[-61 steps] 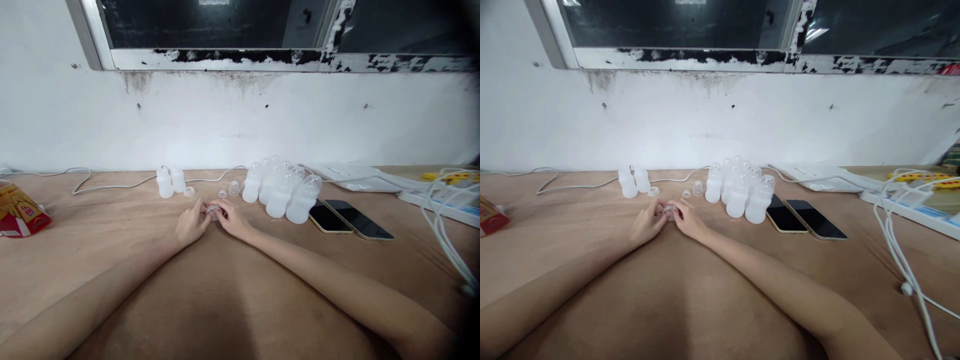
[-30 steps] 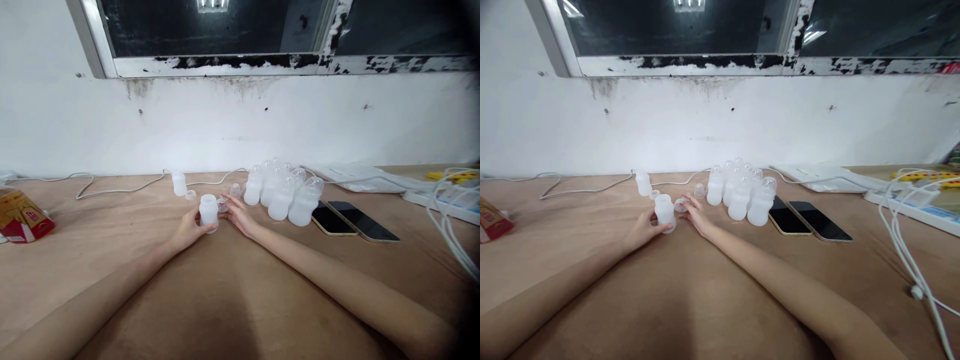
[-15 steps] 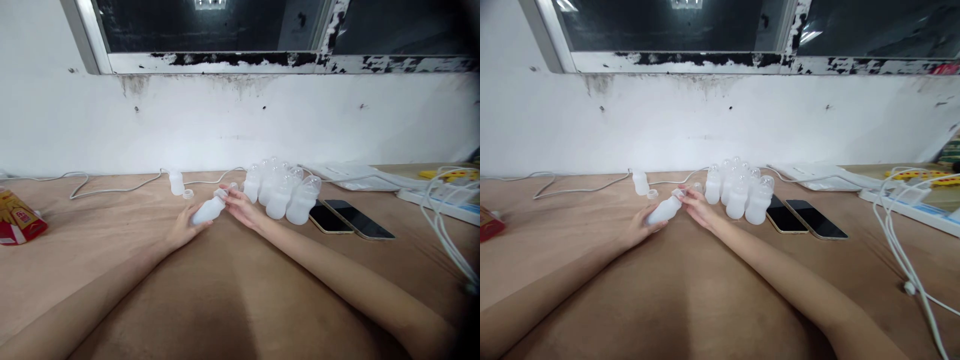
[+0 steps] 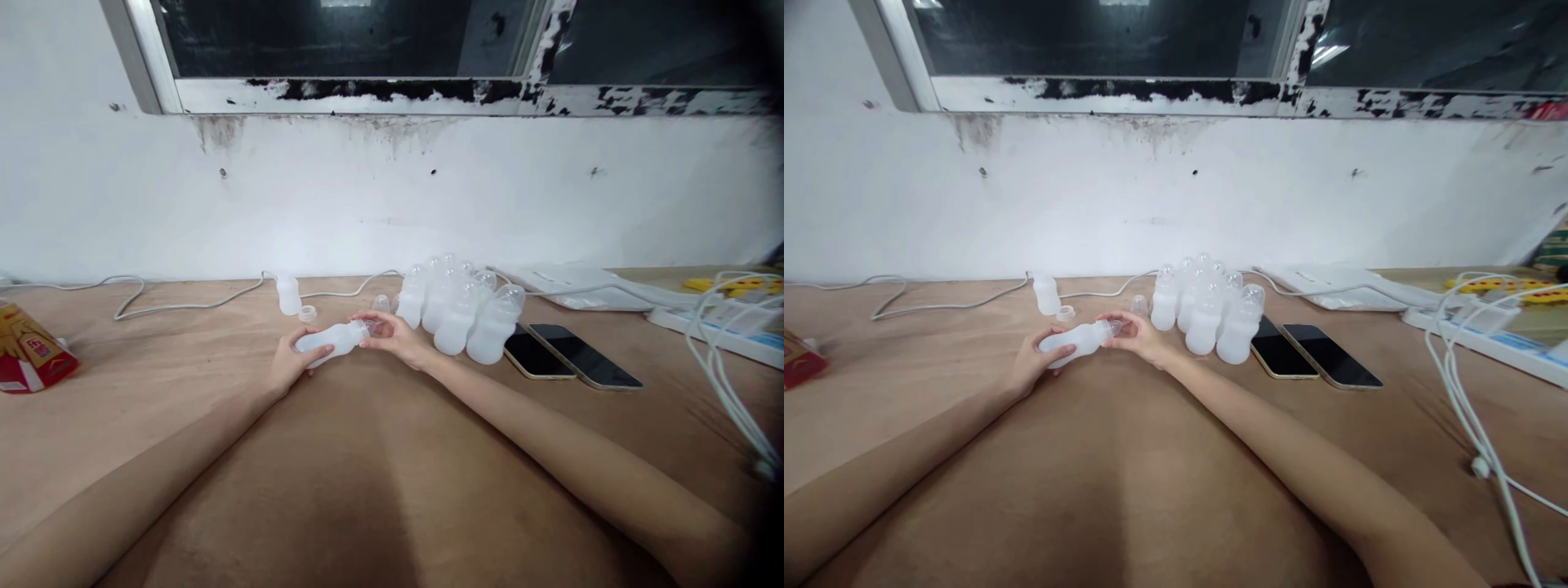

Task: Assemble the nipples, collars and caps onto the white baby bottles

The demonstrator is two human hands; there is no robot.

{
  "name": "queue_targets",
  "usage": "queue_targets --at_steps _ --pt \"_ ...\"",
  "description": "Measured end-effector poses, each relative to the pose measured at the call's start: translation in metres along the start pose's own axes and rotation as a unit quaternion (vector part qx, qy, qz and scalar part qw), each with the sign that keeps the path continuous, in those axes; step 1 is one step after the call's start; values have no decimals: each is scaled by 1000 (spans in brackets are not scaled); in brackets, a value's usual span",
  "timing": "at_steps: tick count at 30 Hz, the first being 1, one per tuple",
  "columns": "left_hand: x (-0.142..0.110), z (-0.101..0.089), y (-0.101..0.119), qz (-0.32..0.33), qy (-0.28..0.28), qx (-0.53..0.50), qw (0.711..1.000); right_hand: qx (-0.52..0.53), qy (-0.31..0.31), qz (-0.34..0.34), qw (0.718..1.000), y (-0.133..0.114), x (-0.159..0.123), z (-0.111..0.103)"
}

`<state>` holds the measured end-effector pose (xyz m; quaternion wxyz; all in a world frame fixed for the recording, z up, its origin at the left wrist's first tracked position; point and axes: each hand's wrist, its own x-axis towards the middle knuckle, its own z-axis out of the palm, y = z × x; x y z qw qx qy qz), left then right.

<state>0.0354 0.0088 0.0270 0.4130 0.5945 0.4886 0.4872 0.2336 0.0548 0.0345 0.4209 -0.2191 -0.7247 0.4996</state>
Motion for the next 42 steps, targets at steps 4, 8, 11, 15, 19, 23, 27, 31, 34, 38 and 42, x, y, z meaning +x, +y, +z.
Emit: queue_targets --at_steps 4,8,11,15,19,23,27,31,34,38,42 --pt "3 -3 -1 -27 -16 -38 999 -46 6 -23 999 -3 0 2" --pt "7 -7 -4 -56 -72 -124 988 -103 -6 -80 992 -10 1 7" --pt "7 -7 -5 -38 -70 -122 989 -141 -10 -68 988 -15 2 7" --pt "4 -5 -3 4 -15 -30 999 -135 -48 7 990 -14 2 2" --pt "5 -5 -2 -8 -30 -34 999 -135 -79 -3 988 -14 3 -4" --pt "6 -7 -4 -38 -97 -78 991 -175 -131 -32 975 -21 5 -8" --pt "6 -7 -5 -39 -90 -82 992 -210 -113 -34 971 -25 5 -8" --pt "5 -5 -4 -28 -57 -56 996 -184 -67 3 981 -20 6 -5" --pt "3 -5 -2 -2 -20 16 1000 -133 -48 50 989 -14 7 -2" --pt "0 -5 2 98 18 141 985 -138 -42 96 985 -10 8 -1" --pt "-1 -5 3 147 16 184 972 -147 -56 156 975 -11 9 -2"
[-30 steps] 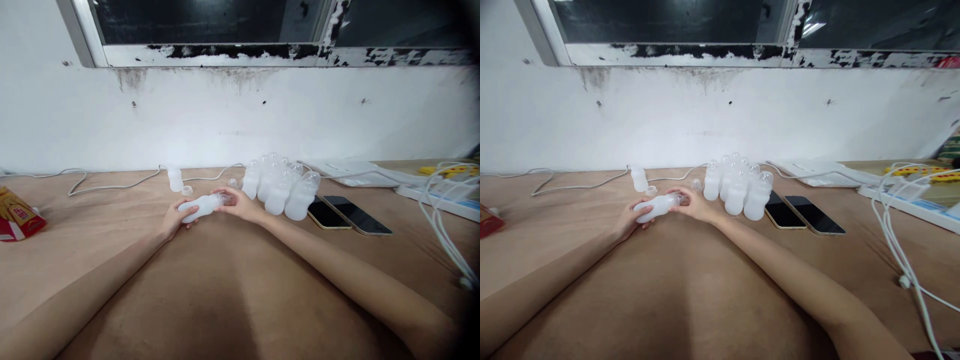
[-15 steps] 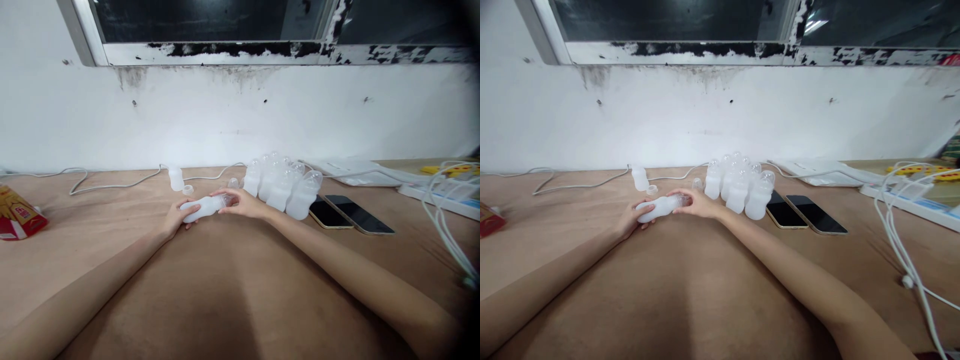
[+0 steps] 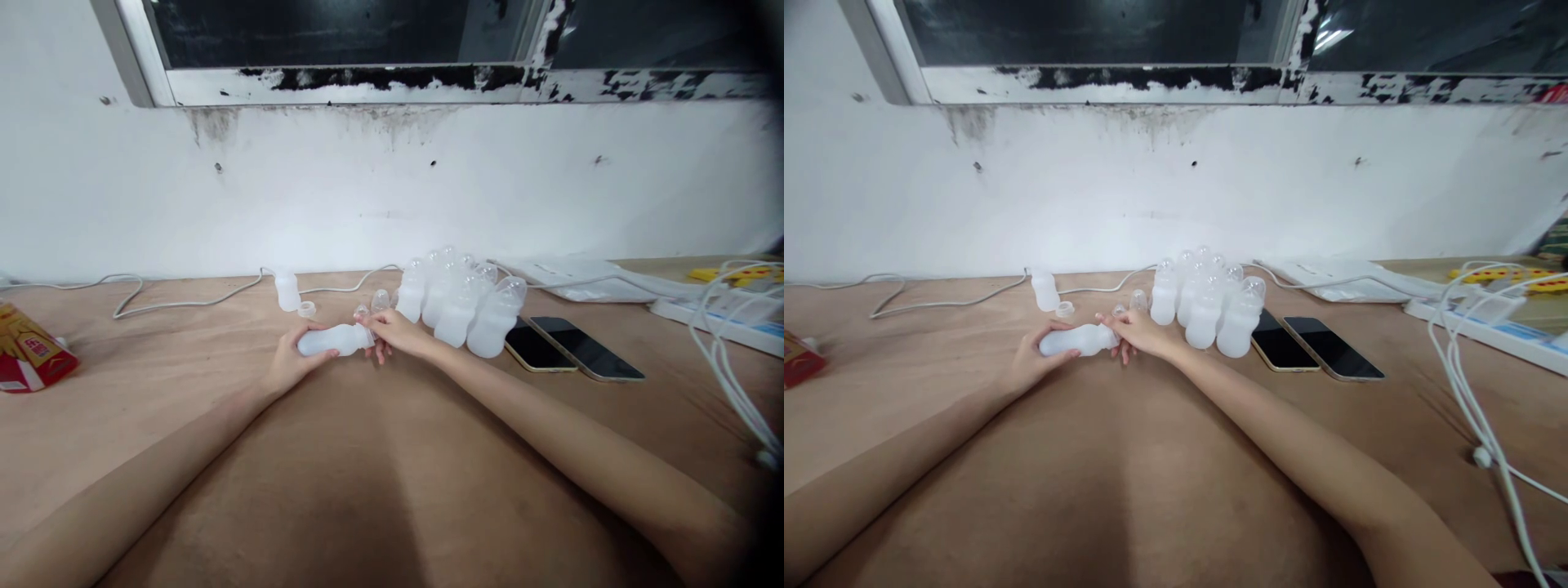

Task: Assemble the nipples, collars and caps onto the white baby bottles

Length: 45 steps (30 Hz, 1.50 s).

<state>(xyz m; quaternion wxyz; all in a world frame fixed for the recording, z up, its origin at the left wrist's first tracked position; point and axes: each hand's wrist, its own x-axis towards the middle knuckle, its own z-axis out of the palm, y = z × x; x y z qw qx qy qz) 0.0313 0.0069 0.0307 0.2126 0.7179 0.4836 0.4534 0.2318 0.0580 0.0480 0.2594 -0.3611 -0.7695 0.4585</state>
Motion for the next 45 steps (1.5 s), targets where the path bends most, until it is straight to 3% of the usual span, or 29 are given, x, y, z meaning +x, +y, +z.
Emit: queue_targets --at_steps 4,8,11,21,24,29,32,36,39,41,45 --pt "1 1 -2 -49 4 -29 998 11 39 -55 998 -4 -3 -2" --pt "3 2 -5 -107 12 -107 988 23 -5 -130 991 -4 -6 -4" --pt "4 2 -5 -117 12 -125 985 22 -24 -141 990 -2 -6 -5" --pt "3 1 -3 -127 1 -148 981 -57 3 -190 980 2 -3 -11" --pt "3 1 -5 -128 -7 -135 983 -56 4 -170 984 1 -3 -12" --pt "1 1 -4 -32 8 -19 999 -38 -45 -63 996 3 -2 -10" --pt "1 1 -3 -14 8 2 1000 -21 -61 -10 998 4 -1 -7" --pt "3 1 -5 -38 25 -13 999 9 -5 -84 996 1 -4 -6" --pt "3 1 -7 -54 27 -23 998 -7 1 -128 992 0 -6 -6" --pt "3 1 -6 -44 24 -15 999 -28 -1 -115 993 1 -6 -4" --pt "1 1 -5 -4 4 -1 1000 -50 -25 -24 998 4 -4 -1"
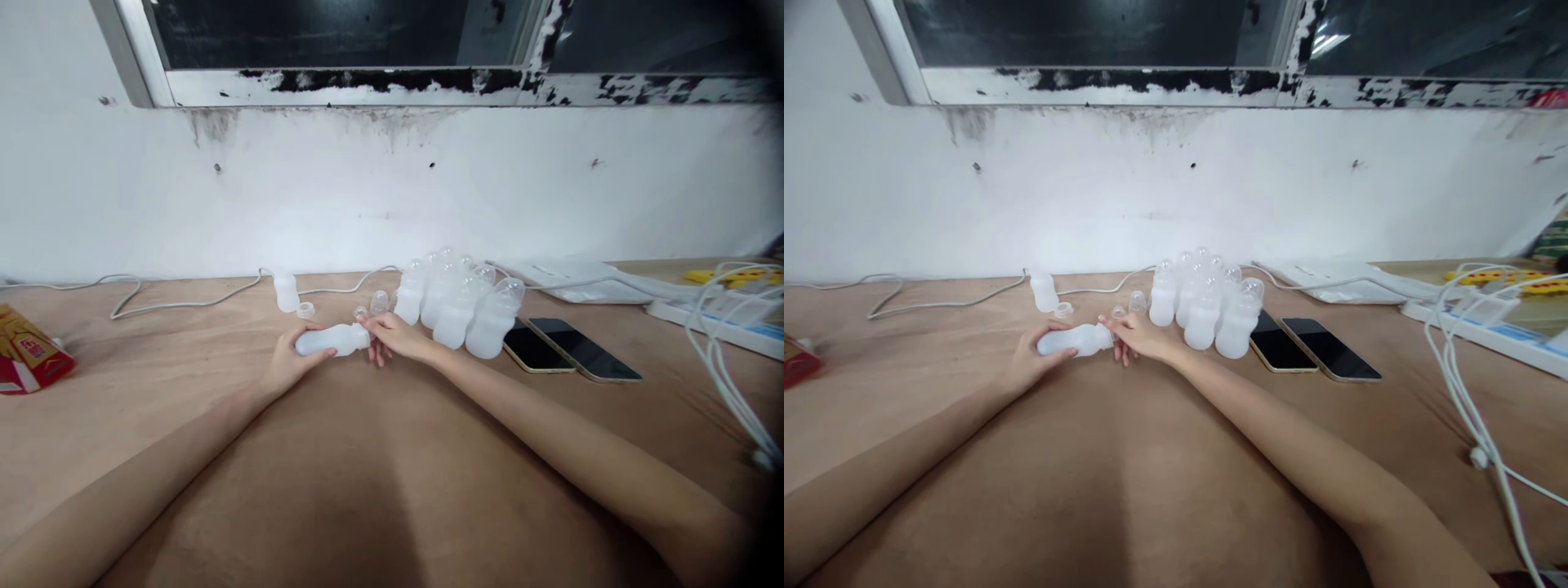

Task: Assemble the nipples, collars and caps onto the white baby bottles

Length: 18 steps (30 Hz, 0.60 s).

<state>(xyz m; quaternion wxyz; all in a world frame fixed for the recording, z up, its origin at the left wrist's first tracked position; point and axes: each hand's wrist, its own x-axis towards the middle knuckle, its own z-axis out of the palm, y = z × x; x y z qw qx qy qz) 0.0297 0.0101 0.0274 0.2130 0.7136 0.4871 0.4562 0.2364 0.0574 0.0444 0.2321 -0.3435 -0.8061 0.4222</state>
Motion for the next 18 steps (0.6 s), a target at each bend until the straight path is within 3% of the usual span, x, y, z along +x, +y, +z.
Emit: queue_targets --at_steps 2,7,9,15,18 --pt "0 0 1 -3 -4 1 1000 11 1 0 1000 0 0 -1" --pt "1 0 0 -34 15 -1 999 28 22 -113 993 -2 -2 -3" --pt "1 0 0 -34 4 -7 999 24 3 -98 995 -1 -3 0" --pt "-2 0 2 20 -18 5 1000 24 -13 29 999 -1 -2 7" --pt "-1 1 0 -11 1 -9 1000 -5 3 -24 1000 -8 -3 3"
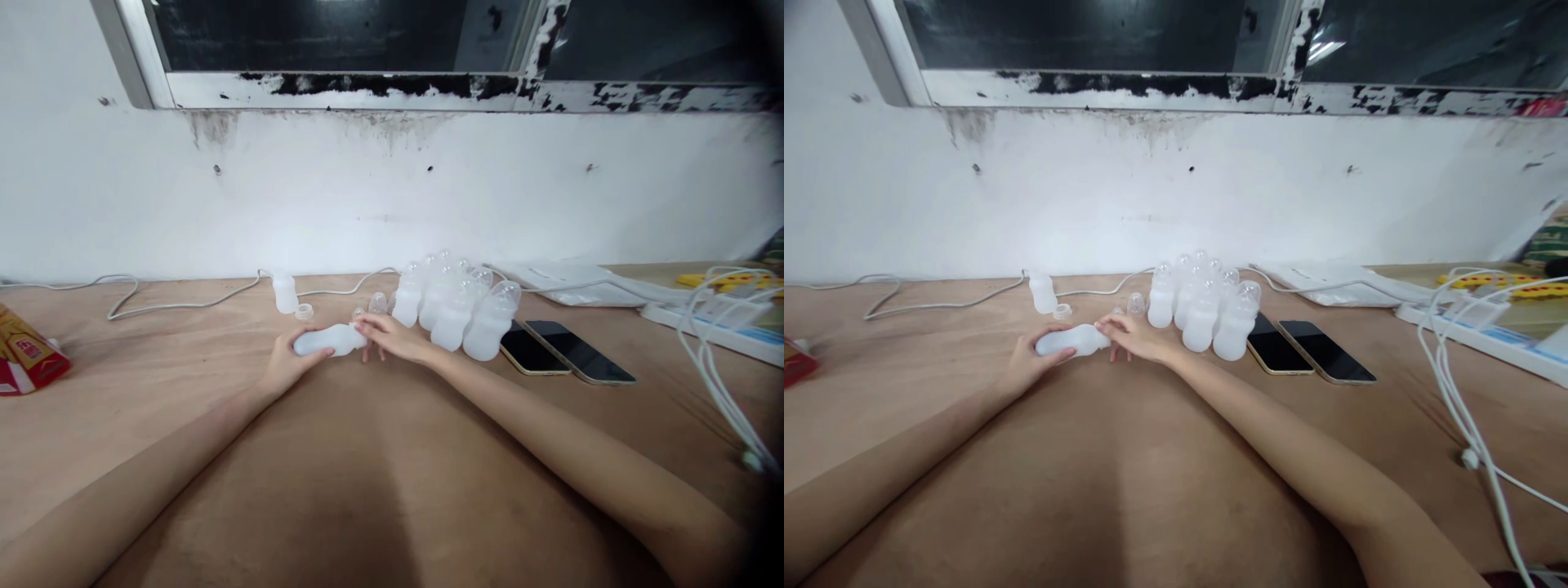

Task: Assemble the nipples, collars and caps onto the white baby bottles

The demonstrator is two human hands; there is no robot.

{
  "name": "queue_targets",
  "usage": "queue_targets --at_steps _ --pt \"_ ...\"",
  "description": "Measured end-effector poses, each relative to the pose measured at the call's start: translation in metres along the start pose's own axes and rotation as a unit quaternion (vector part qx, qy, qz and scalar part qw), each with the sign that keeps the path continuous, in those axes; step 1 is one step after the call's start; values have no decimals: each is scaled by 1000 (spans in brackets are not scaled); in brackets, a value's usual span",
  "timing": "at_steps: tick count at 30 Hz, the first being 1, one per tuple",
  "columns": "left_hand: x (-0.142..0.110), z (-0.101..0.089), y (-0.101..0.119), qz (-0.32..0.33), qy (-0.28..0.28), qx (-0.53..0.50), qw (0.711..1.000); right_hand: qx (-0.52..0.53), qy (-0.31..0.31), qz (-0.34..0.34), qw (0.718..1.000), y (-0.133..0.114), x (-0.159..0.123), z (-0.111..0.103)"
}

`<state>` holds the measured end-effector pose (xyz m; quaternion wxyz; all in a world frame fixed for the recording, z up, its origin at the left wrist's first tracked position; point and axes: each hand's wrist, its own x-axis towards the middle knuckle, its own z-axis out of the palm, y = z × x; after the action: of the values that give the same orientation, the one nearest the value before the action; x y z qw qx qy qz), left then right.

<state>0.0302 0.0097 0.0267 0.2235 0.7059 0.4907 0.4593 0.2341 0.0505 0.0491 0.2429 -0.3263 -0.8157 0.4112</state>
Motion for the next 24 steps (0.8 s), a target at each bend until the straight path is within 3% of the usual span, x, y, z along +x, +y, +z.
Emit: queue_targets --at_steps 3,5,9,13,19,22,24 --pt "1 0 -3 -52 0 -31 998 -77 33 -85 993 -3 -2 -4" --pt "1 0 -4 -70 -17 -44 996 -108 29 -91 990 -1 -4 -4" --pt "-3 1 0 -32 -22 -26 999 -43 -5 -34 999 1 -8 -1" --pt "-7 1 2 57 3 40 998 67 20 3 998 -2 -7 5" --pt "-10 1 -1 187 45 164 968 261 -6 148 954 -7 0 14" --pt "-9 1 -1 185 34 180 966 256 -40 190 947 -8 0 12" --pt "-7 1 -1 148 30 158 976 218 -60 197 954 -9 4 7"
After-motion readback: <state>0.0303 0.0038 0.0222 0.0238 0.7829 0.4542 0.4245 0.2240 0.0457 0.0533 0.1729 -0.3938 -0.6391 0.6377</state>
